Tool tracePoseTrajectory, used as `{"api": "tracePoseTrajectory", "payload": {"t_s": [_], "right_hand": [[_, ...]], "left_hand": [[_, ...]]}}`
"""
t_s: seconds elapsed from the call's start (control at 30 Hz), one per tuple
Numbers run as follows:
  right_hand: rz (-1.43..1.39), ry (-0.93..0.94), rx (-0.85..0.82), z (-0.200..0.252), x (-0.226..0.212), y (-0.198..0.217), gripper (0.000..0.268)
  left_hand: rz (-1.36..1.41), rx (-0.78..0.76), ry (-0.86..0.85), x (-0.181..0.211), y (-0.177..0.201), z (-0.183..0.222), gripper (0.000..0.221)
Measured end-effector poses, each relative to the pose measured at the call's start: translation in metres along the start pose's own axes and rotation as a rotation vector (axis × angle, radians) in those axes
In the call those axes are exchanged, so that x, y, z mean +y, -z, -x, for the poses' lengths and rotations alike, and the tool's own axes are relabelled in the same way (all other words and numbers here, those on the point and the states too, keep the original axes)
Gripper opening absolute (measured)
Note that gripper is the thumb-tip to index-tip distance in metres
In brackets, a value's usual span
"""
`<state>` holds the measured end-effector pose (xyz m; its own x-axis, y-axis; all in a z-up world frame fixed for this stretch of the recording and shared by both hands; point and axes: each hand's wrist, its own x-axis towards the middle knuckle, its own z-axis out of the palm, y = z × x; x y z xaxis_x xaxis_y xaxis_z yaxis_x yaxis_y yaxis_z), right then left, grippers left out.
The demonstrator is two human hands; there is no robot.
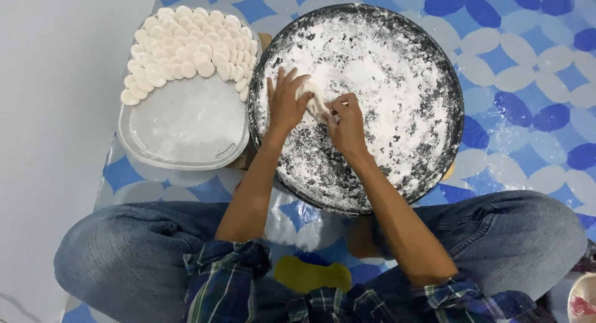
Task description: A person sitting on the floor manually shapes small pieces of dough into balls on a floured tray.
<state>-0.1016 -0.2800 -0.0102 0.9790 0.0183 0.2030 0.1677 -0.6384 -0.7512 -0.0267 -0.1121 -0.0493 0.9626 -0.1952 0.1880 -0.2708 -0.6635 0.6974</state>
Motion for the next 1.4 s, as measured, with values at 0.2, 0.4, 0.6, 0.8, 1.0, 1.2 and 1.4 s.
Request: {"api": "tracePoseTrajectory", "payload": {"t_s": [0.2,0.4,0.6,0.8,1.0,1.2,1.4], "right_hand": [[-0.112,-0.079,-0.018,0.005,-0.020,0.001,0.033],[-0.179,-0.107,-0.026,-0.008,-0.021,0.009,0.044],[-0.179,-0.105,-0.085,-0.011,0.019,-0.004,0.048],[-0.081,-0.002,-0.119,0.001,-0.027,0.018,0.065],[0.055,0.048,-0.104,-0.009,0.011,-0.012,0.053],[0.236,0.044,0.031,-0.016,0.024,-0.018,0.035],[0.189,-0.105,-0.018,-0.014,0.011,-0.013,0.021]], "left_hand": [[0.142,-0.030,-0.087,0.053,0.020,0.010,0.045],[-0.056,-0.193,-0.111,0.084,0.049,0.027,0.088],[-0.254,-0.270,-0.157,0.061,0.031,0.026,0.080],[0.013,-0.061,-0.187,0.017,-0.004,0.017,0.045],[0.295,0.060,-0.199,-0.007,-0.018,0.011,0.031],[0.429,0.002,-0.124,0.019,0.001,0.010,0.063],[0.285,-0.016,-0.164,0.019,-0.003,0.011,0.044]]}}
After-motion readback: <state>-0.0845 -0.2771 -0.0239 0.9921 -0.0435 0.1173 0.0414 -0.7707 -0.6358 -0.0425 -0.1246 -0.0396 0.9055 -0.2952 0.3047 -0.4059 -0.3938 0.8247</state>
